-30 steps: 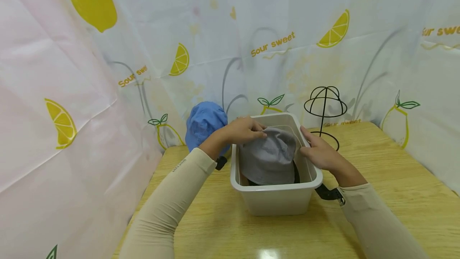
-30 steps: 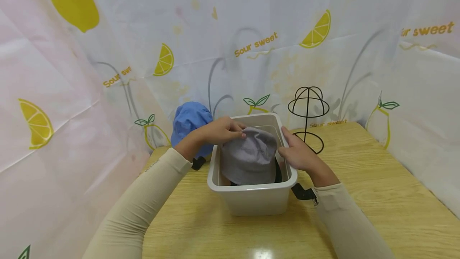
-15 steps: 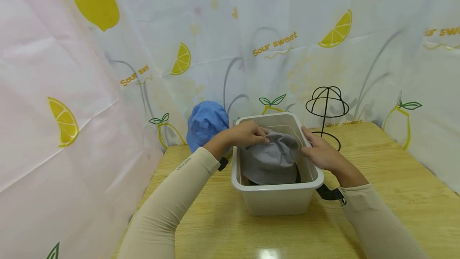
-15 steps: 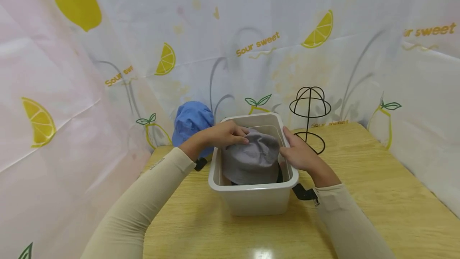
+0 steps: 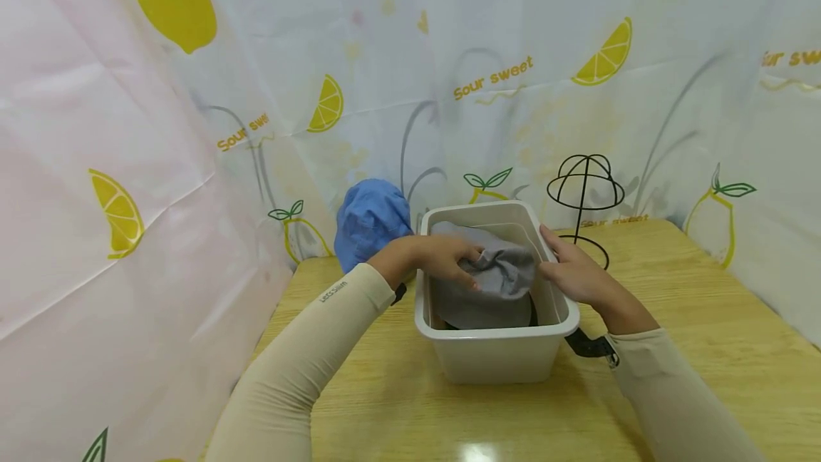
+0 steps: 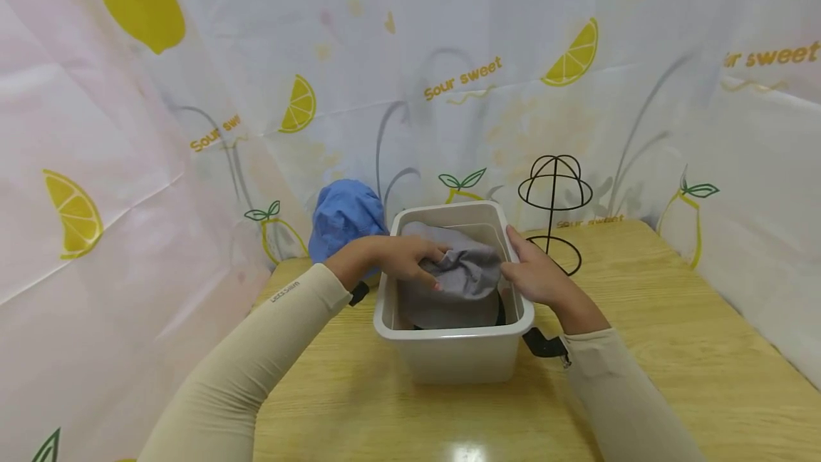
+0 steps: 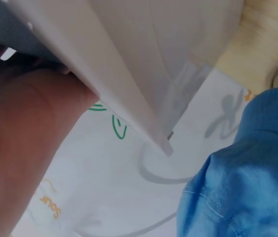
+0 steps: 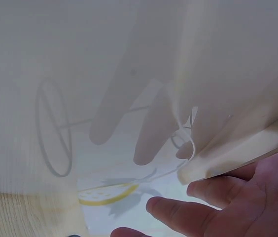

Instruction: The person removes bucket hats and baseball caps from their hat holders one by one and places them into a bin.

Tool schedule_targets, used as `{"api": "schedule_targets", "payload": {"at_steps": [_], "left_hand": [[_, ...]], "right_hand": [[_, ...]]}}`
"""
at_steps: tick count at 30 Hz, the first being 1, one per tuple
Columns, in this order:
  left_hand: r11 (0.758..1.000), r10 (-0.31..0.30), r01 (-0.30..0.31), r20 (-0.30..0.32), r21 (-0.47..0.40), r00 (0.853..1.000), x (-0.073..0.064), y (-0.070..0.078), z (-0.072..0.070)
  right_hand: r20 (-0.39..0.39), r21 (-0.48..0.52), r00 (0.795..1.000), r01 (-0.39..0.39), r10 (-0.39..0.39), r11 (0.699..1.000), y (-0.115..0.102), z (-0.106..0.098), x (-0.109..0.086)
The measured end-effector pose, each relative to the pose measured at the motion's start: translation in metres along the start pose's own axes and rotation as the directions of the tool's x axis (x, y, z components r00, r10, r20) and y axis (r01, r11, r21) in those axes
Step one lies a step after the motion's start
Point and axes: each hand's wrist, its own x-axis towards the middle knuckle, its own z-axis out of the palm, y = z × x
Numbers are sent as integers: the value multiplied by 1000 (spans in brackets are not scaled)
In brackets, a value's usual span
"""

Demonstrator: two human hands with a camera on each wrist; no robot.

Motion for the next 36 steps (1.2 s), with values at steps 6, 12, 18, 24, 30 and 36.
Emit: {"api": "schedule_targets", "payload": {"at_steps": [6, 12, 18, 24, 30, 36], "left_hand": [[999, -14, 17, 87, -36, 996, -4, 4, 3], [996, 35, -26, 122, -80, 992, -1, 8, 6], [998, -25, 36, 190, -51, 981, 4, 11, 7], [997, -74, 78, 230, -7, 970, 8, 14, 9], [991, -132, 136, 263, 6, 956, 10, 19, 11], [987, -158, 162, 284, 12, 946, 11, 21, 11]], "right_hand": [[5, 17, 1000, -7, 6, 1000, -1, 0, 0], [8, 14, 1000, -6, 6, 1000, 0, 0, 0], [11, 38, 1000, 0, -1, 999, -1, 0, 0], [11, 22, 1000, -3, 3, 1000, -2, 0, 0], [5, 14, 1000, 7, -7, 1000, -1, 0, 0], [12, 21, 1000, -2, 2, 1000, -2, 0, 0]]}}
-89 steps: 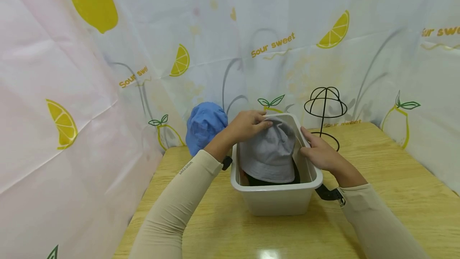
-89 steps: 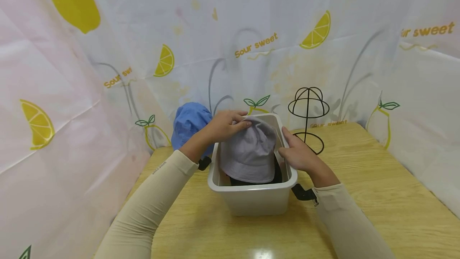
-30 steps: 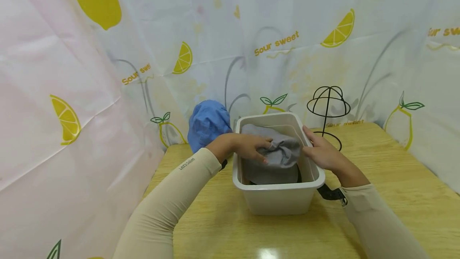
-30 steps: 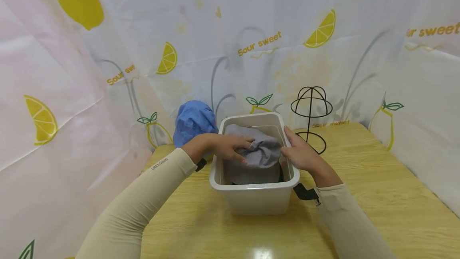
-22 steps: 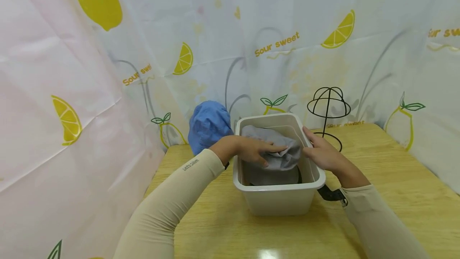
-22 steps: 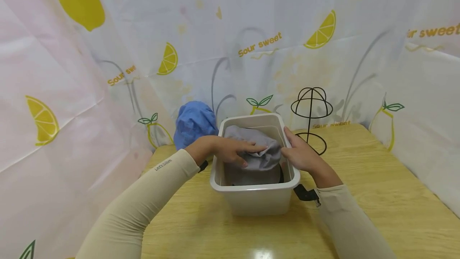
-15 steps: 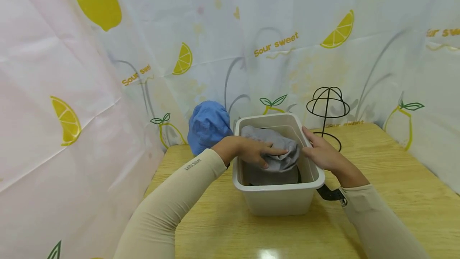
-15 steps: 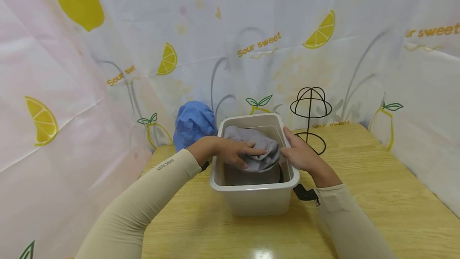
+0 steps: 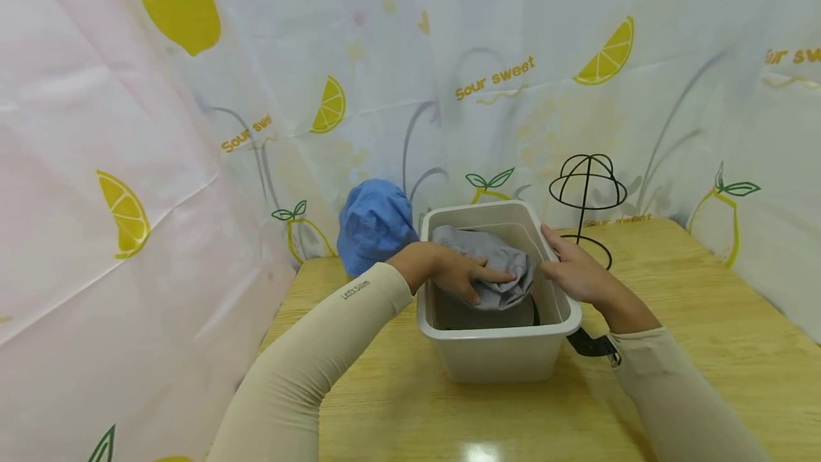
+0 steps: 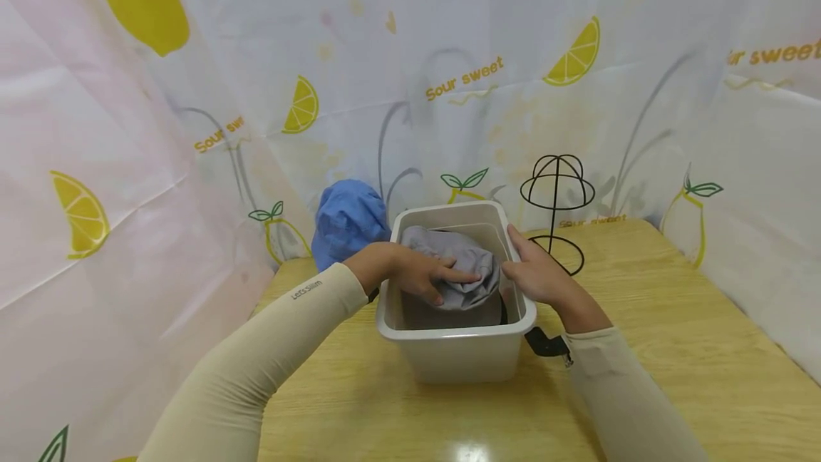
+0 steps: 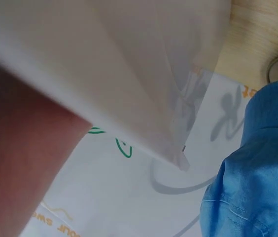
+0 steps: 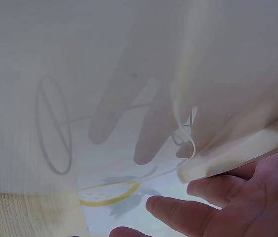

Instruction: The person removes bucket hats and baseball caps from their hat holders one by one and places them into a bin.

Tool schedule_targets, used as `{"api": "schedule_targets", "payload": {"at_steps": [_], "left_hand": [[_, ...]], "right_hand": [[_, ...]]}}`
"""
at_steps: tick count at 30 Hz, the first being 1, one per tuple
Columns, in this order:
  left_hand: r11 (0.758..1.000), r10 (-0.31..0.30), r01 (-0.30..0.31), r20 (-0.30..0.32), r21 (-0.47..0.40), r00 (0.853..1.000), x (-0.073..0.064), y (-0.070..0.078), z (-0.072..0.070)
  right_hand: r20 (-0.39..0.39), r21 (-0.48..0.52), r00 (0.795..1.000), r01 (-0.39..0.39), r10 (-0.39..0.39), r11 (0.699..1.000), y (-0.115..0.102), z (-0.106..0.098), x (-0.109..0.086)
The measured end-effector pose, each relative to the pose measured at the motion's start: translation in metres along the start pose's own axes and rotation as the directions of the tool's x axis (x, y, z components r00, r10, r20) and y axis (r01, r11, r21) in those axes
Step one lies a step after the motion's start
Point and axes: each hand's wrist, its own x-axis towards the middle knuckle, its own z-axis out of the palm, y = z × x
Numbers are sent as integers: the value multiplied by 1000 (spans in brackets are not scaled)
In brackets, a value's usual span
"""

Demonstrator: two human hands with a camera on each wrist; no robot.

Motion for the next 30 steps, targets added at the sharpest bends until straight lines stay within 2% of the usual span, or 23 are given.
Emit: {"api": "schedule_targets", "payload": {"at_steps": [12, 16, 22, 30], "left_hand": [[1000, 17, -17, 3, -9, 1000, 0, 1, -2], [1000, 26, -26, -16, 7, 1000, -3, 1, -4], [998, 46, -48, -44, -36, 998, -11, 1, -10], [995, 91, -94, -91, -33, 992, -20, -5, -18]], "right_hand": [[13, -8, 1000, -14, 14, 1000, 2, 1, 0], [13, -1, 1000, -16, 16, 1000, 3, 1, 0], [6, -2, 1000, -6, 6, 1000, 3, 0, 0], [9, 2, 1000, 1, -1, 1000, 2, 0, 1]]}}
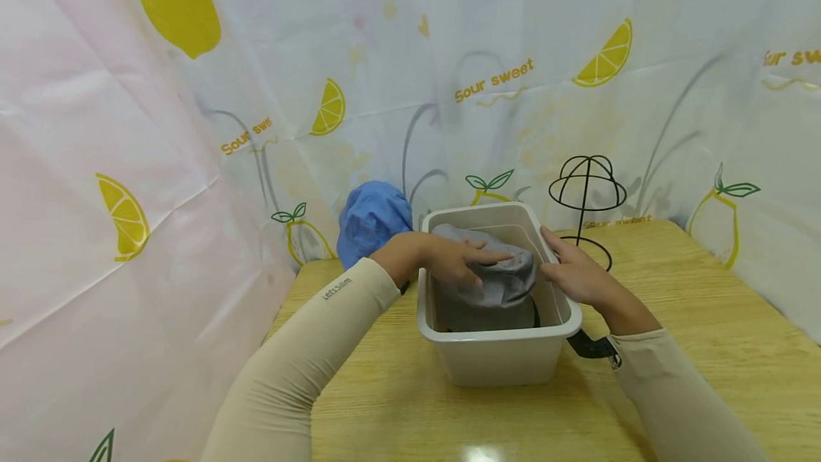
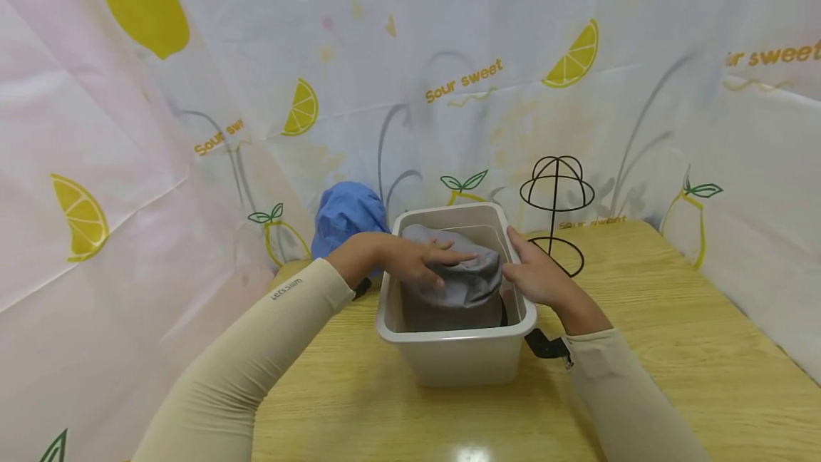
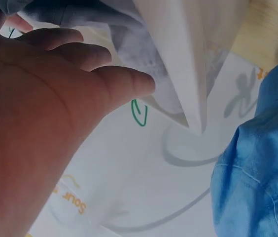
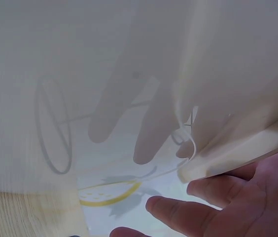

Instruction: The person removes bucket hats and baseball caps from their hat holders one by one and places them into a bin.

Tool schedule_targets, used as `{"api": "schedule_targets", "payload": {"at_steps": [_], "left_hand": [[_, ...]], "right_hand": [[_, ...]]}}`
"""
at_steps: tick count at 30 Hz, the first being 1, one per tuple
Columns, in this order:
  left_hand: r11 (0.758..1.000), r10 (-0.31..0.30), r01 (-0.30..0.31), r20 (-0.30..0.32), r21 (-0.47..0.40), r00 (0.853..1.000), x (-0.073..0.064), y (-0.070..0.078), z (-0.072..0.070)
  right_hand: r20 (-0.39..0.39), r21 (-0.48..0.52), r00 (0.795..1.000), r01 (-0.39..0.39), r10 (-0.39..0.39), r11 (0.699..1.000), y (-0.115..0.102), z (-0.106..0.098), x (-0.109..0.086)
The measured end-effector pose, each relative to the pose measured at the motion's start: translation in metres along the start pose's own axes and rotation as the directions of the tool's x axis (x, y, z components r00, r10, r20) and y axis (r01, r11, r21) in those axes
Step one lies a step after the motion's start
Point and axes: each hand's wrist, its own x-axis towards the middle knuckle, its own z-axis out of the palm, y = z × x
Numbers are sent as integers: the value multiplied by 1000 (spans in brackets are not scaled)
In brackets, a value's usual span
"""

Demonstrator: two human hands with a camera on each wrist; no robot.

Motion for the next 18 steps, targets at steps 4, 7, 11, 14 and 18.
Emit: {"api": "schedule_targets", "payload": {"at_steps": [4, 7, 11, 14, 18], "left_hand": [[1000, 6, -6, -25, -13, 1000, -6, -2, -5], [999, -11, 9, -43, -50, 999, -11, -3, -8], [997, -24, 17, -78, -77, 997, -17, -6, -12], [998, -7, 0, -120, -58, 993, -22, -9, -15], [999, 22, -27, -179, -30, 984, -29, -13, -19]], "right_hand": [[3, 10, 1000, 4, -4, 1000, 0, 0, 0], [6, 14, 1000, 9, -9, 1000, 0, 0, 0], [3, 16, 1000, 17, -17, 1000, 0, 0, 0], [1, 20, 1000, 21, -21, 1000, 0, 0, 0], [1, 20, 1000, 28, -28, 999, 1, 0, 0]]}}
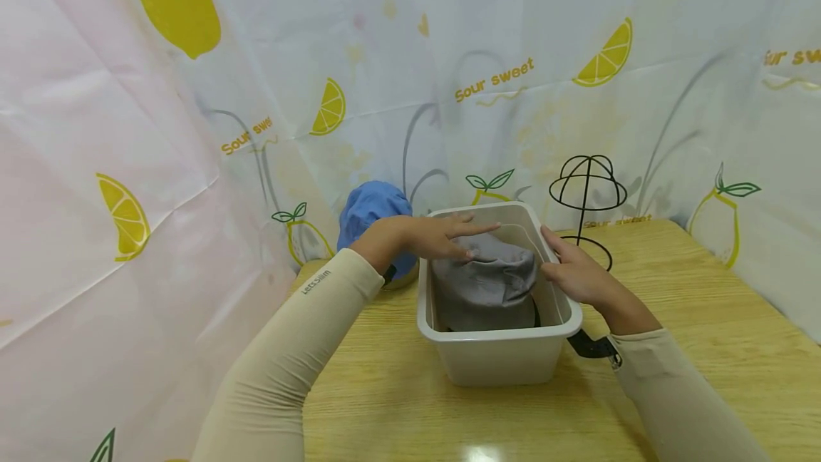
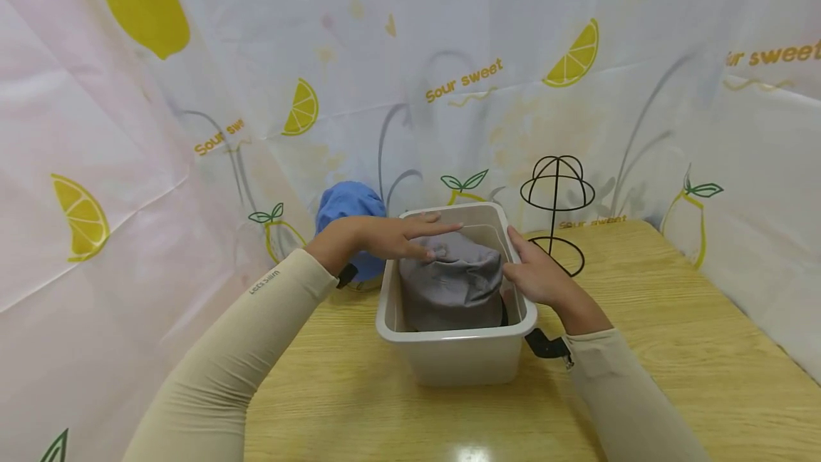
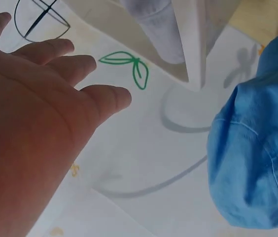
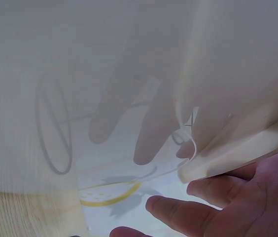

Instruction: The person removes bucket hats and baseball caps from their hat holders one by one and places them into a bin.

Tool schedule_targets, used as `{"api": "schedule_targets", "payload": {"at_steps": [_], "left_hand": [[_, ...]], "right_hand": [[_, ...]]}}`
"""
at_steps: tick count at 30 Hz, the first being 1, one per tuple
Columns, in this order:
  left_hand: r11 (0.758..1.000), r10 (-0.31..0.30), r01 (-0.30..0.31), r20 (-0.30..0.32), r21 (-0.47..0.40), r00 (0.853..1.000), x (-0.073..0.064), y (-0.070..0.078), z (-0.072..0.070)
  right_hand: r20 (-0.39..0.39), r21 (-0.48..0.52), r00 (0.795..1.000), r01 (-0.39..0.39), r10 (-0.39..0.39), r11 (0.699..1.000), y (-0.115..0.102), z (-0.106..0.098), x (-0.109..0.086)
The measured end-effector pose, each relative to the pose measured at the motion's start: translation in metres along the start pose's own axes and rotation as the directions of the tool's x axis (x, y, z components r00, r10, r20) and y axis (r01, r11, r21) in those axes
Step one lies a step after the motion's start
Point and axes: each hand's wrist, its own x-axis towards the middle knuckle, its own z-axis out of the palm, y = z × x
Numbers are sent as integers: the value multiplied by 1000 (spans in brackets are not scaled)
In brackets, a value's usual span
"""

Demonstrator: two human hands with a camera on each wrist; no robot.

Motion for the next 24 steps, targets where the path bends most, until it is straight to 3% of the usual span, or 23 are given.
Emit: {"api": "schedule_targets", "payload": {"at_steps": [7, 12, 19, 24], "left_hand": [[999, -32, 30, -62, -41, 998, -14, -9, -11], [999, -41, 36, -160, -36, 986, -21, -21, -19], [998, -63, 56, -305, -31, 950, -30, -33, -25], [996, -92, 83, -376, -41, 922, -33, -40, -30]], "right_hand": [[1, -5, 1000, -10, 10, 1000, 0, 0, -1], [3, -8, 1000, -19, 19, 1000, 0, 1, 0], [7, -19, 1000, -30, 30, 999, -1, 1, 0], [7, -11, 1000, -21, 21, 1000, -1, 1, -1]]}}
